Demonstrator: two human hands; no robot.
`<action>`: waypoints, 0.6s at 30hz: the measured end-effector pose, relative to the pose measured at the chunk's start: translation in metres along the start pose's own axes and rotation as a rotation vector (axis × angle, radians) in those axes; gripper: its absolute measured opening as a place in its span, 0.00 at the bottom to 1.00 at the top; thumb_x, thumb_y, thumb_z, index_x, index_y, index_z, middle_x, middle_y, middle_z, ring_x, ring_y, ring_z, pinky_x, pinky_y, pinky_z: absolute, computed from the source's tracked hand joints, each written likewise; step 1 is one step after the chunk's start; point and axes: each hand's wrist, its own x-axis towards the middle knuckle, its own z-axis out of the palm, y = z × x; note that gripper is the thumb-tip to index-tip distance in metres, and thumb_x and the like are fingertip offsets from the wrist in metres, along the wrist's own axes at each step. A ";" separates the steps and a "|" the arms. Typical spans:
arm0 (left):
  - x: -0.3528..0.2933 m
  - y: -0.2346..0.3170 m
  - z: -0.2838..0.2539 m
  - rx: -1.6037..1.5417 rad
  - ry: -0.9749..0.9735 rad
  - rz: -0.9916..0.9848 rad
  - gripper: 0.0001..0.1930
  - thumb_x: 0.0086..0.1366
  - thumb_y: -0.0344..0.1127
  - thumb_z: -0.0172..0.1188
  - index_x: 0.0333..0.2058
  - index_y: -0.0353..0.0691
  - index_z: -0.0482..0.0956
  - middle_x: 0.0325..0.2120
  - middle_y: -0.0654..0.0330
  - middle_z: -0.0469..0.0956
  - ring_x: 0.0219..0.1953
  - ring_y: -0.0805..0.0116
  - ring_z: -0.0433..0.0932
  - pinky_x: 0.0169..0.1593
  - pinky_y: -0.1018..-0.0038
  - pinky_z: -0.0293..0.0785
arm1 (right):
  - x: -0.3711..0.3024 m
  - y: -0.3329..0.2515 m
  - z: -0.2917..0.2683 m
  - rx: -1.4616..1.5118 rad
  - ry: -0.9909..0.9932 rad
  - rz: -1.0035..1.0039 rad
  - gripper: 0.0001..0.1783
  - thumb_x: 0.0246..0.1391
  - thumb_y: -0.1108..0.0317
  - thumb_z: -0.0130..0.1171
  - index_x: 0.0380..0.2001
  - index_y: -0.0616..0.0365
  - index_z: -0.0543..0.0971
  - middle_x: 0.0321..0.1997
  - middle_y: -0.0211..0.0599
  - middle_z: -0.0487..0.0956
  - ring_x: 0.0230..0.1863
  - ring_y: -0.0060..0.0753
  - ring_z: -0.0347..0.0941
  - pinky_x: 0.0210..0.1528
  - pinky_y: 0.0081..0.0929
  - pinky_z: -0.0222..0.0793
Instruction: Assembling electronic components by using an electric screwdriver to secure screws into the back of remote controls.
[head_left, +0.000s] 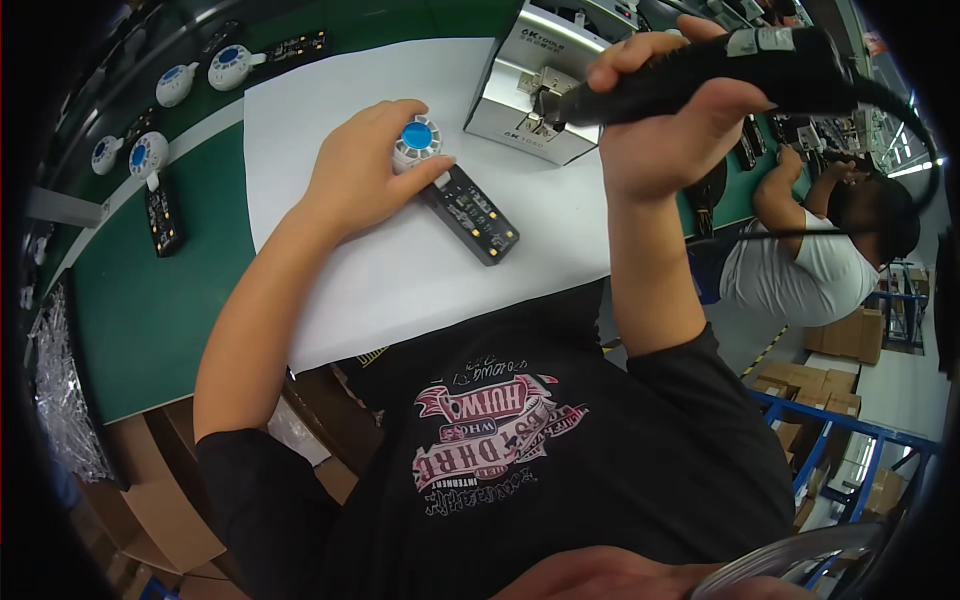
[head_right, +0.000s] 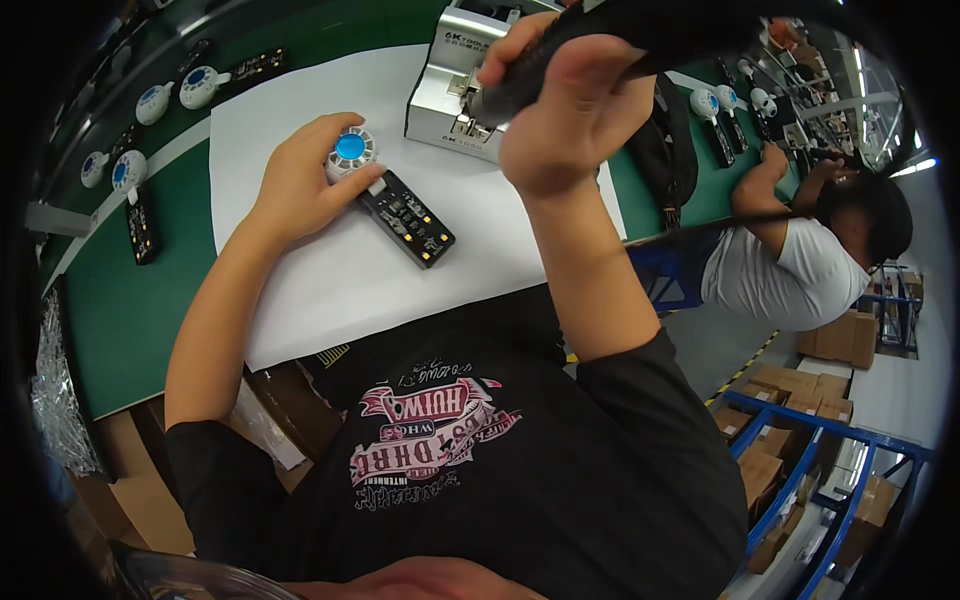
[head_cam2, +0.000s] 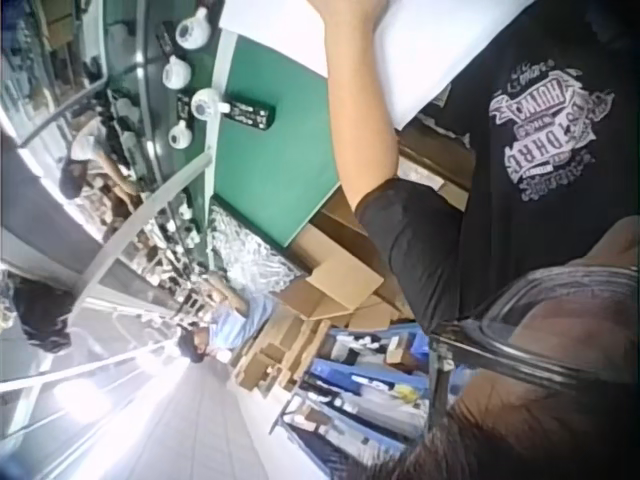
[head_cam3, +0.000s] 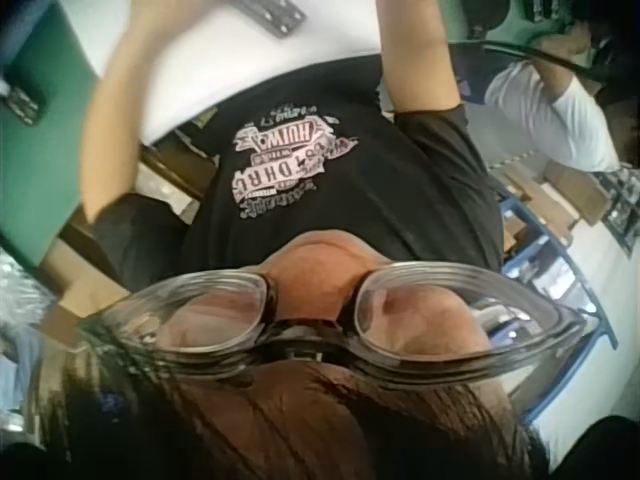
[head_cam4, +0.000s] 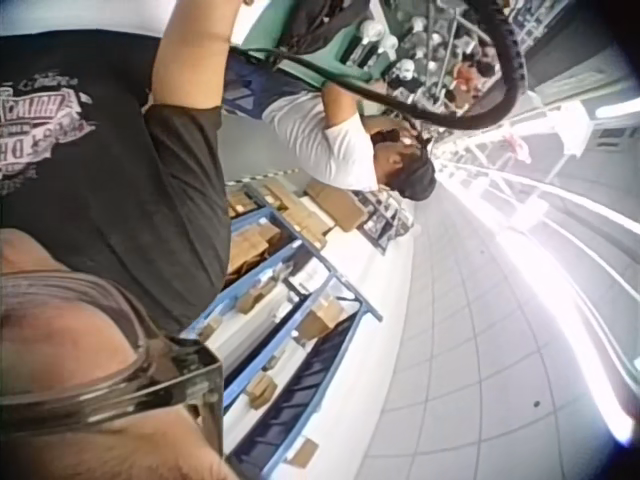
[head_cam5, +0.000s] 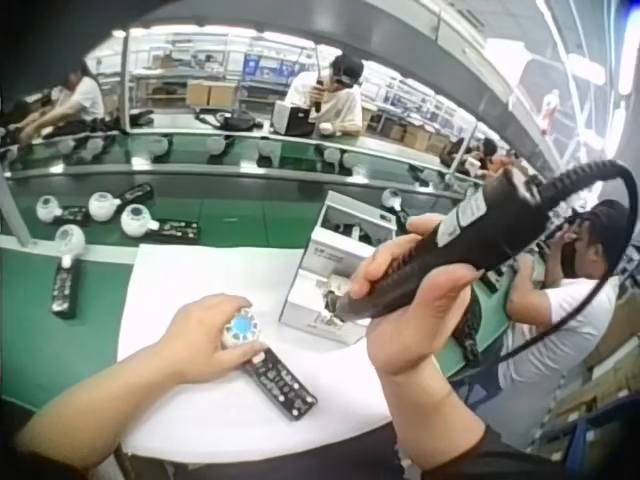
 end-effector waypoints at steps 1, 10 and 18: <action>0.000 0.002 -0.002 -0.006 0.000 -0.012 0.31 0.58 0.52 0.70 0.53 0.37 0.76 0.46 0.46 0.81 0.47 0.48 0.80 0.51 0.62 0.76 | -0.001 0.005 0.006 -0.146 0.045 -0.074 0.45 0.62 0.24 0.38 0.52 0.61 0.71 0.29 0.42 0.78 0.25 0.37 0.75 0.30 0.36 0.74; -0.005 -0.002 -0.017 -0.145 -0.157 -0.104 0.28 0.55 0.52 0.72 0.48 0.39 0.76 0.36 0.50 0.82 0.39 0.50 0.82 0.45 0.62 0.77 | -0.021 -0.002 0.011 0.379 -0.184 0.246 0.49 0.59 0.20 0.36 0.55 0.59 0.69 0.29 0.40 0.78 0.23 0.33 0.74 0.29 0.32 0.73; -0.006 -0.003 -0.016 -0.211 -0.205 -0.106 0.27 0.56 0.47 0.71 0.49 0.40 0.75 0.35 0.50 0.81 0.37 0.54 0.81 0.43 0.65 0.76 | -0.051 0.014 0.016 0.501 -0.437 0.125 0.54 0.58 0.20 0.38 0.66 0.60 0.63 0.38 0.43 0.79 0.32 0.36 0.75 0.37 0.40 0.71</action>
